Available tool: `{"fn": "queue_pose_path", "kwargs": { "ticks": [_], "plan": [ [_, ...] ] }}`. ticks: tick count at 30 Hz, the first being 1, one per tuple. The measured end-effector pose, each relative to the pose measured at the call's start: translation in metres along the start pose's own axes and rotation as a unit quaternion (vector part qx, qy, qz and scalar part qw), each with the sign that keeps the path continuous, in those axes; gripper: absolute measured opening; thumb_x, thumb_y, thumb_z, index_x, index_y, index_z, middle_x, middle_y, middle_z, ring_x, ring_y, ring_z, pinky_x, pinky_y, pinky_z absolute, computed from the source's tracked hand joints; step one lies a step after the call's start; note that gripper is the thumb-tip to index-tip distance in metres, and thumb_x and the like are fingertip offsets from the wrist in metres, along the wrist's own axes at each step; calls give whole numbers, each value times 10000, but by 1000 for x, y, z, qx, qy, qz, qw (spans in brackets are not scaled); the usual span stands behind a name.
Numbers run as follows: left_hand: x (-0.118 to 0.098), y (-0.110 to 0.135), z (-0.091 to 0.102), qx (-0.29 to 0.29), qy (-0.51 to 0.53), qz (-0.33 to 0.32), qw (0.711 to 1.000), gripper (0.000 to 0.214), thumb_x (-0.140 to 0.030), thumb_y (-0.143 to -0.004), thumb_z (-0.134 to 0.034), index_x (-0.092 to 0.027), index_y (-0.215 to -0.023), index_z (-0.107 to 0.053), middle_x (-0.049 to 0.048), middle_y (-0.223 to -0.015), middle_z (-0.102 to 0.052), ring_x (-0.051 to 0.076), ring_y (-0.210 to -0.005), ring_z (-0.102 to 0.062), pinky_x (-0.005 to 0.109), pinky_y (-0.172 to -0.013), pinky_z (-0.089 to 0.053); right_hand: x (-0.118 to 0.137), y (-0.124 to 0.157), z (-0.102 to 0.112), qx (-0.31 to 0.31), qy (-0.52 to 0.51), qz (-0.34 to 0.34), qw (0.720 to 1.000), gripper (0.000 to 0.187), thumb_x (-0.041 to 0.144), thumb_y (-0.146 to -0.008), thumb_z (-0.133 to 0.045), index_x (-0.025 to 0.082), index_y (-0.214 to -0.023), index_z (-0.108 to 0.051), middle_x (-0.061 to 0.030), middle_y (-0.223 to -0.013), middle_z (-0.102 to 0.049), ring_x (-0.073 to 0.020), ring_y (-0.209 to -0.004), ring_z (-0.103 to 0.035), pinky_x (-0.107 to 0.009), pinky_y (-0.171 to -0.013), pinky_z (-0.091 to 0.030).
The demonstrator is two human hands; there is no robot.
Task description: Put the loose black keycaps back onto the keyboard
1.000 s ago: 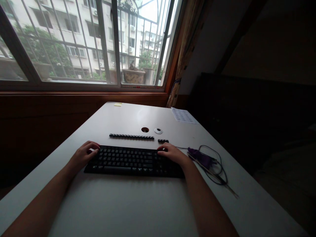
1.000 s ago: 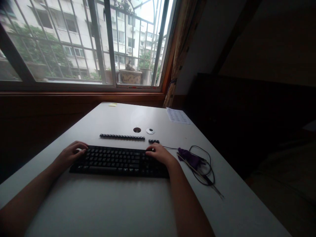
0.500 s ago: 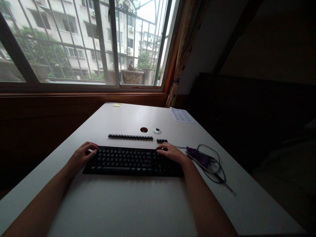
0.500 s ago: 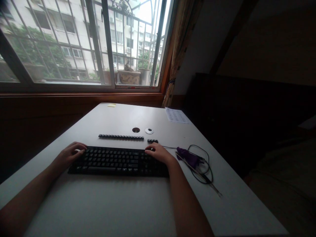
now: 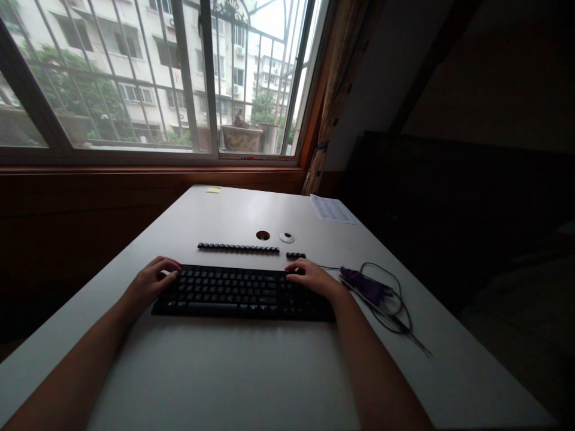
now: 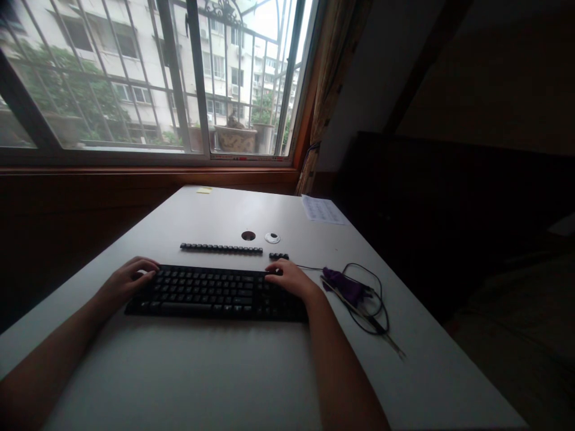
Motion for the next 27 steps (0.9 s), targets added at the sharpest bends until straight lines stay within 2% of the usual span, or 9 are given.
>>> {"fn": "queue_pose_path", "kwargs": {
  "ticks": [4,10,14,17,21,23,27],
  "plan": [
    [1,0,0,2,5,-3,1000,326,-520,-891,-562,-214,-908,-675,62,-1073,-637,231,-930,-653,313,-758,-564,2,1,1,-7,11,-1,1000,250,360,-890,-620,218,-1063,-732,-83,-1113,-677,-234,-1039,-613,-370,-948,-450],
    [3,1,-1,9,1,-6,1000,274,-471,-903,-563,-217,-921,-666,57,-1090,-621,225,-936,-648,309,-758,-553,4,1,0,2,0,11,1000,305,416,-830,-702,221,-1063,-730,-75,-1101,-670,-235,-1026,-619,-358,-930,-462],
    [2,1,0,5,-5,-6,1000,277,-473,-907,-557,-217,-927,-662,59,-1088,-620,230,-953,-644,312,-772,-547,4,1,1,-12,13,15,1000,269,396,-892,-623,218,-1063,-729,-78,-1104,-677,-232,-1039,-616,-362,-947,-445],
    [2,1,0,2,-13,-12,1000,286,-480,-906,-553,-218,-926,-665,61,-1084,-627,238,-972,-642,321,-796,-542,6,0,-1,-17,22,11,1000,310,457,-917,-582,222,-1053,-733,-80,-1081,-681,-229,-1004,-619,-356,-910,-455],
    [3,0,-1,5,-8,-10,1000,302,-493,-897,-556,-214,-919,-669,63,-1078,-632,238,-950,-647,317,-777,-548,8,-2,-6,-27,52,2,998,371,547,-832,-677,218,-990,-747,-78,-1024,-671,-224,-947,-619,-336,-863,-464],
    [3,0,-1,7,-6,-7,1000,307,-496,-900,-551,-212,-924,-666,66,-1080,-630,240,-957,-643,322,-785,-547,9,-3,-8,-40,71,-6,997,353,535,-821,-693,214,-954,-752,-78,-1002,-668,-218,-923,-620,-333,-861,-463],
    [1,0,-1,8,-8,-8,1000,309,-492,-910,-539,-208,-932,-658,70,-1081,-628,247,-981,-634,333,-798,-544,9,-2,-5,-58,74,-15,995,308,475,-893,-612,206,-931,-756,-84,-996,-683,-215,-924,-629,-339,-872,-462]
  ]
}}
Point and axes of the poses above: each hand's wrist, its own y-axis away from the middle knuckle, its own z-axis out of the back of the hand, x = y × z, the point moved 6 cm from there along -y, towards the middle knuckle
